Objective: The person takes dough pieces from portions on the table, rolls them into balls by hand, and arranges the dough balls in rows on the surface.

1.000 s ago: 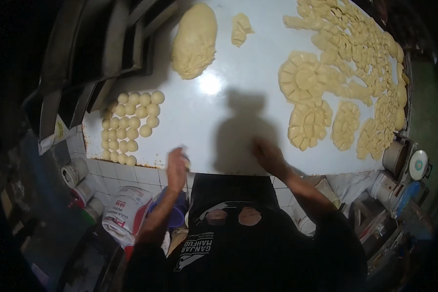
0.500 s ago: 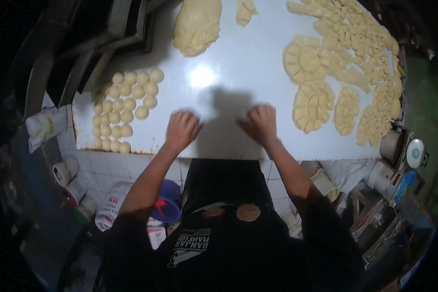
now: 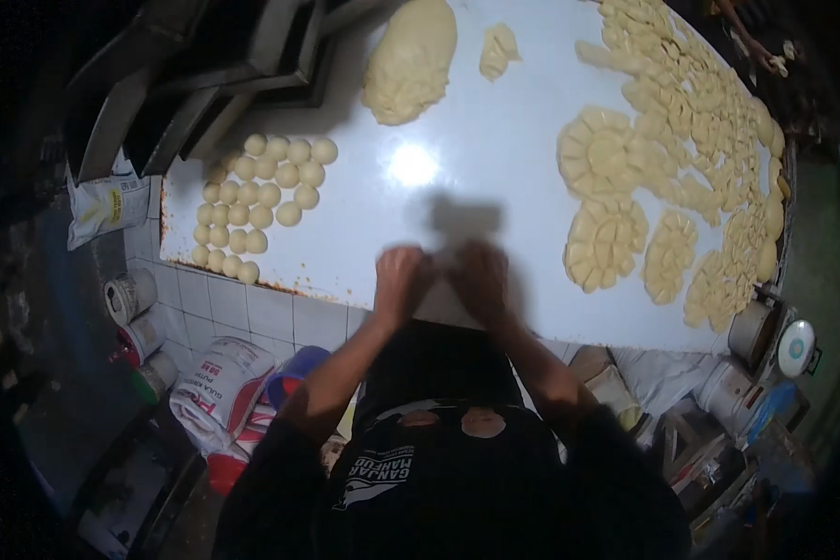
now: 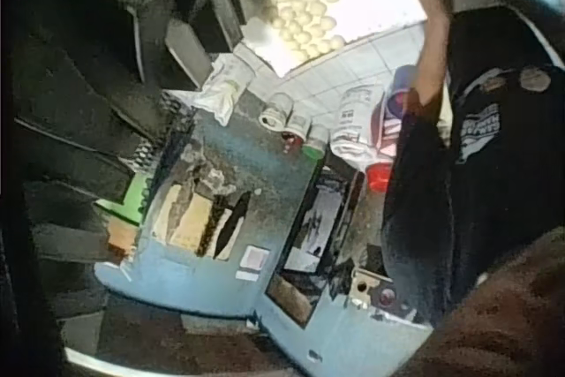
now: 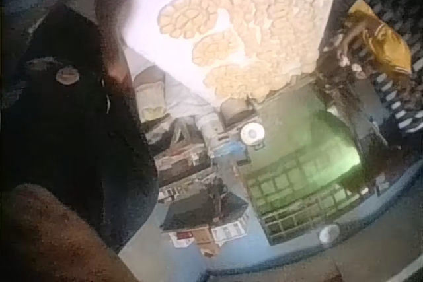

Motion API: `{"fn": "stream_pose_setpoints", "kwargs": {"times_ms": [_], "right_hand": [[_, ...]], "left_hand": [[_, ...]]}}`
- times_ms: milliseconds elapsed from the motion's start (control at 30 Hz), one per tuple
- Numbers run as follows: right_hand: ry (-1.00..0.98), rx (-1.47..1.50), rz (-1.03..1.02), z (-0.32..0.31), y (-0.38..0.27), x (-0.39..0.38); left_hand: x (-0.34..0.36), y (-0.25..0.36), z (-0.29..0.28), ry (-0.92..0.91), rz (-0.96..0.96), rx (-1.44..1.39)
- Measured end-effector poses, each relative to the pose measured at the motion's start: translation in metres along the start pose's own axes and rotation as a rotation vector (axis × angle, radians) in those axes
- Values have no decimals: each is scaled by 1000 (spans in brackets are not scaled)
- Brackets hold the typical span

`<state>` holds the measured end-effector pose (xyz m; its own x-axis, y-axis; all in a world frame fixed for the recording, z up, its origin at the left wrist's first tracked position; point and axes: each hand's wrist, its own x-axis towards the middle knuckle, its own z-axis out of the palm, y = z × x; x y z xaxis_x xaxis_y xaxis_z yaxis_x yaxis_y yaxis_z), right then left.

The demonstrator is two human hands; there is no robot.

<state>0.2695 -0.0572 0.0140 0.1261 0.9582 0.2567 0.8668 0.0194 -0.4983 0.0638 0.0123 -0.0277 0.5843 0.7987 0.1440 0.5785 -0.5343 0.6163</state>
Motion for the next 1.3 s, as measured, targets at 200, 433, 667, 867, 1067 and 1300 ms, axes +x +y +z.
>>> {"fn": "stream_pose_setpoints", "kwargs": {"times_ms": [200, 433, 667, 867, 1067, 1300], "right_hand": [[-177, 46, 178, -22, 70, 69], [123, 121, 44, 21, 63, 244], [-756, -29, 51, -30, -43, 5], [-586, 208, 576, -68, -26, -48], [-681, 13, 112, -59, 79, 35], [-281, 83, -332, -33, 73, -41]], "left_hand": [[56, -33, -79, -371, -155, 233], [30, -45, -73, -242, 29, -175], [266, -13, -83, 218, 334, -3], [91, 16, -28, -375, -239, -96], [44, 2, -40, -200, 261, 228], [1, 15, -4, -307, 53, -55]]}}
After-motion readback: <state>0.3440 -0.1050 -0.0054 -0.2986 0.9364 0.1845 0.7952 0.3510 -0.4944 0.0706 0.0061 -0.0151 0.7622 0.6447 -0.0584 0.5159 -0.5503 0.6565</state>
